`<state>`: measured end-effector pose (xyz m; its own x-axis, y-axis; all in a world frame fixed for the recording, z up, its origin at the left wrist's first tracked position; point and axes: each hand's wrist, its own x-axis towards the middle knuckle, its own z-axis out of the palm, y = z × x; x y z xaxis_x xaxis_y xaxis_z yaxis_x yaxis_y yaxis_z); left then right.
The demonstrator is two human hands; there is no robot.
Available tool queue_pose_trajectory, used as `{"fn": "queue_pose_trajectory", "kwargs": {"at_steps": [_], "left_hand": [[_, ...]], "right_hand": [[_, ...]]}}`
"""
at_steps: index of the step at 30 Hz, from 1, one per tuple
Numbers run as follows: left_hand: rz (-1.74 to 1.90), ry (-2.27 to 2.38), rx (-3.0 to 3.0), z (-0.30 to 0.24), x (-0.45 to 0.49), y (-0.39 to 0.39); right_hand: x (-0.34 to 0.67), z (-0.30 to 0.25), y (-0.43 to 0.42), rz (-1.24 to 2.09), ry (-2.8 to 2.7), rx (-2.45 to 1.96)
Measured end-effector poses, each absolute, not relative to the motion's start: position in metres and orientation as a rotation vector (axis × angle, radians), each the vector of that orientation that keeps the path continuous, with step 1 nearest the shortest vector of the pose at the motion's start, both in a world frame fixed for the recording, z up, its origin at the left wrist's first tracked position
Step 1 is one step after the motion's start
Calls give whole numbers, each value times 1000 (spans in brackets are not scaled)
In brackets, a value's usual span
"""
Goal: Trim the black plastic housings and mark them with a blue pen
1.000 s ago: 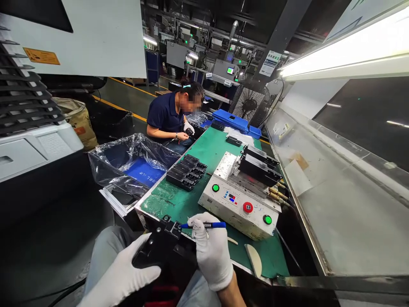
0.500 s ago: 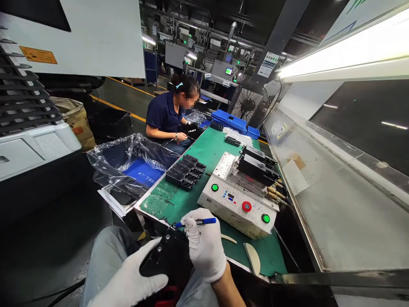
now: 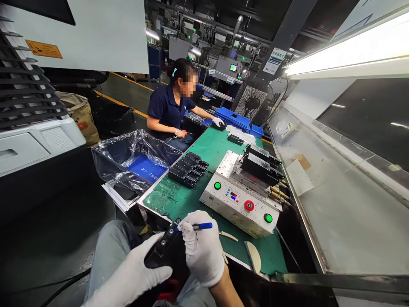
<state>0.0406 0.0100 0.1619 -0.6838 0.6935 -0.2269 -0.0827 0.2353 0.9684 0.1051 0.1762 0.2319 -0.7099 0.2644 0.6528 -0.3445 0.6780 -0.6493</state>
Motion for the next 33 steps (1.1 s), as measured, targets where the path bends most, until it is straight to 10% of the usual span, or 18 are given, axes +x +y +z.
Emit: {"fn": "queue_pose_trajectory", "kwargs": {"at_steps": [33], "left_hand": [[1549,1906,634,159,32,24]], "right_hand": [[114,200,187,808,-2405,198]]}}
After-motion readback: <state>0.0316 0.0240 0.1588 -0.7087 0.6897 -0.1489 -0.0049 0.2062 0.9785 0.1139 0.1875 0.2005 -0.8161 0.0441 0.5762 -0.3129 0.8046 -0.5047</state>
